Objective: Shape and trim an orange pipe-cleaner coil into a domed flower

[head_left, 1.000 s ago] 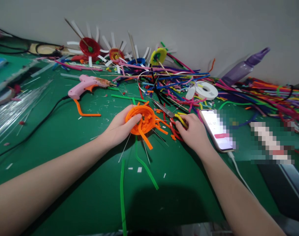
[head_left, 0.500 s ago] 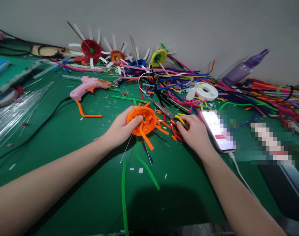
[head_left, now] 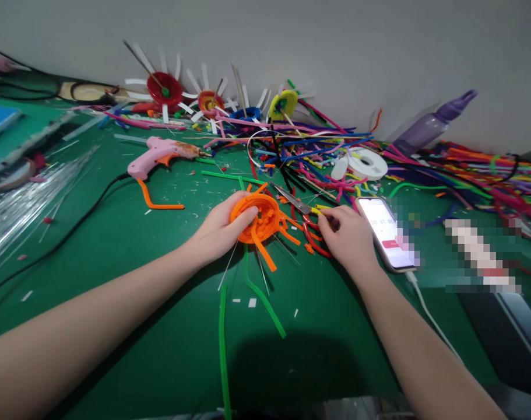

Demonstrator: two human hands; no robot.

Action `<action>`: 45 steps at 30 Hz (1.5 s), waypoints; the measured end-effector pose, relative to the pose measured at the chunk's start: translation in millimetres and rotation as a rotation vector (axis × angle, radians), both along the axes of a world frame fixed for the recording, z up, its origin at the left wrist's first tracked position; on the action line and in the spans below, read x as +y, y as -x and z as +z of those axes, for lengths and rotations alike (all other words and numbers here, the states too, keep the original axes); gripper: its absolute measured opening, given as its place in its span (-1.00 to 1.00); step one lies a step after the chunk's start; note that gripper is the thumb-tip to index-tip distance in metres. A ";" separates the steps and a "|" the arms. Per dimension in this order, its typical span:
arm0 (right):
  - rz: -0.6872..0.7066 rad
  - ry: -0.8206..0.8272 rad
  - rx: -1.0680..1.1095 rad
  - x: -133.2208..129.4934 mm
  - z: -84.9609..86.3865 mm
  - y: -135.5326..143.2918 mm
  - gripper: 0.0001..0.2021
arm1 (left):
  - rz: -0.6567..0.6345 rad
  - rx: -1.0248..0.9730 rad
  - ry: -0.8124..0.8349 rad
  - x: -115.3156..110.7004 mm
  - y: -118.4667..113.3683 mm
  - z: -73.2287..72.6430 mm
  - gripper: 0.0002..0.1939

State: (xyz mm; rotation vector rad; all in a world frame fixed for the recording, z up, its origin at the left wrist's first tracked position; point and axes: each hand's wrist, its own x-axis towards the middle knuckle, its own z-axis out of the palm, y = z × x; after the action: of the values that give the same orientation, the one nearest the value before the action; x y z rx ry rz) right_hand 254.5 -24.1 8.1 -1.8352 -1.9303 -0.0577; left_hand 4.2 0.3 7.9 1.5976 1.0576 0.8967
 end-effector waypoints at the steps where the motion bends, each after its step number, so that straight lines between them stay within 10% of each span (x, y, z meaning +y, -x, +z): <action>1: -0.001 0.001 -0.006 -0.1 0.2 0.2 -0.78 | -0.010 0.018 -0.010 0.0 0.2 0.1 -0.71; 45: 0.005 0.027 0.049 -1.2 2.1 2.1 -0.74 | -0.076 0.130 -0.081 -1.8 -0.9 3.1 -0.72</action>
State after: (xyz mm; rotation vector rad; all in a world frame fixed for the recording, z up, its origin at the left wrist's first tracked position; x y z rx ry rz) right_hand 252.4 -25.3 10.3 -1.8320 -1.9107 0.0143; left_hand 5.1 -1.5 10.9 1.7715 1.0537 0.8020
